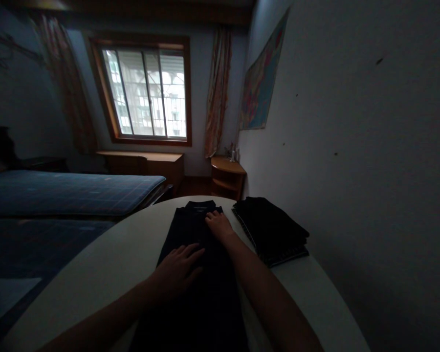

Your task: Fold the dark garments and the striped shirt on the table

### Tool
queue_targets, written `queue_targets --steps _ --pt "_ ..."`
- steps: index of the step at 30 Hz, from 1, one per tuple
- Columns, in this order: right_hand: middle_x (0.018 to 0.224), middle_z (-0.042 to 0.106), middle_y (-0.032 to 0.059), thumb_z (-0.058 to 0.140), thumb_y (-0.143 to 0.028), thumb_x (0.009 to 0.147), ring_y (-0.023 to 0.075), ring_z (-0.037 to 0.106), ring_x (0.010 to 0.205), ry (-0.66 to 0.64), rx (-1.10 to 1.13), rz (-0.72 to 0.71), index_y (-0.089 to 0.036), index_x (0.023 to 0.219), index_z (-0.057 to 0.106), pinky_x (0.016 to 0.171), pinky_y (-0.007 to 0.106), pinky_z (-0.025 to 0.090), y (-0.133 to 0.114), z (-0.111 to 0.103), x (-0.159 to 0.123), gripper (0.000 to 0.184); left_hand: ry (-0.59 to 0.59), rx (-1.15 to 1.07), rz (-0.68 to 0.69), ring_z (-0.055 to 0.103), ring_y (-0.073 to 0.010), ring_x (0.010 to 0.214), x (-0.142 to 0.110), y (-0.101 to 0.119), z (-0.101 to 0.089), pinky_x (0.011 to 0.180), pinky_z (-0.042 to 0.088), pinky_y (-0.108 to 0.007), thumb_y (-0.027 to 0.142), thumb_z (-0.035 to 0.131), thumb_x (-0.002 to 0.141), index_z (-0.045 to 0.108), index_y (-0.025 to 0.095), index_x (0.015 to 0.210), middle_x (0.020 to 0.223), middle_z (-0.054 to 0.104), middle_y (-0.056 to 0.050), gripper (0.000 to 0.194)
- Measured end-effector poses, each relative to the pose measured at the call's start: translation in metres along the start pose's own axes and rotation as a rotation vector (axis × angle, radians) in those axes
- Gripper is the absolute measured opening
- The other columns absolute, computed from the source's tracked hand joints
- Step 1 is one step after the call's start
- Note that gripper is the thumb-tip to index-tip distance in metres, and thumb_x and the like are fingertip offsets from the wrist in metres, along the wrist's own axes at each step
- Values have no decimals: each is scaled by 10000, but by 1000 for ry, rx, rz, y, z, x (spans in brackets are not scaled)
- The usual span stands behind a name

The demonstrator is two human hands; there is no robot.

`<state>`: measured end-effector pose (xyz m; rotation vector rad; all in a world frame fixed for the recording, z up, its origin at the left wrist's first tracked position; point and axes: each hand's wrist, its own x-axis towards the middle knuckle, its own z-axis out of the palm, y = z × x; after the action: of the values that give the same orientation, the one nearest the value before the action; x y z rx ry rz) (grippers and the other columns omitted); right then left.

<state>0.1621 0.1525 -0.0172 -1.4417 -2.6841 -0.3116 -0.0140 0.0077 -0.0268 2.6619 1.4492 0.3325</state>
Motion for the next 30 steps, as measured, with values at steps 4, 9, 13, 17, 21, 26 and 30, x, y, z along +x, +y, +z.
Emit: queue_targets --steps 4,9,13,17,21,26,30 --pt "1423 516 131 430 -110 925 310 419 1277 38 -24 70 -175 1190 648 1005 462 353 -1 -2 8 350 42 21 -26 578 -313 1127 26 1 -2 963 449 -498 407 414 973 524 254 1382 1276 613 -104 450" --pt "1415 536 100 434 -121 928 295 439 1267 -3 -17 118 -219 1212 636 988 450 360 1 3 19 362 76 -20 -83 591 -266 1061 42 -4 9 945 448 -435 273 448 937 656 253 1185 1118 653 -84 325" --pt "1411 532 118 392 -120 944 299 431 1275 -12 -10 171 -206 1218 629 993 449 350 1 9 27 372 142 -91 -115 591 -235 1021 43 -10 22 940 454 -379 246 457 932 682 233 1145 1101 653 -70 310" --pt "1401 514 165 381 -125 942 304 429 1265 20 10 242 -179 1224 616 1004 460 338 1 14 33 372 157 -132 -89 595 -222 1012 42 -12 24 930 468 -364 262 469 933 675 243 1160 1113 644 -61 307" --pt "1393 514 135 467 -173 909 295 453 1230 35 60 303 -215 1277 562 968 436 381 5 19 35 382 174 -176 -109 600 -214 1052 45 -22 16 952 472 -346 304 473 939 659 242 1173 1159 633 -64 306" --pt "1399 508 120 484 -241 915 294 469 1225 30 120 398 -238 1316 527 943 422 409 16 28 32 404 232 -69 -283 492 -265 1276 55 -62 15 1072 395 -402 312 505 933 635 197 1256 1384 543 -113 367" --pt "1368 533 178 445 -316 958 295 501 1222 26 166 518 -159 1394 446 956 409 399 27 34 31 463 224 -49 -381 503 -242 1275 63 -98 18 1084 378 -379 337 430 978 627 191 1261 1416 530 -107 375"
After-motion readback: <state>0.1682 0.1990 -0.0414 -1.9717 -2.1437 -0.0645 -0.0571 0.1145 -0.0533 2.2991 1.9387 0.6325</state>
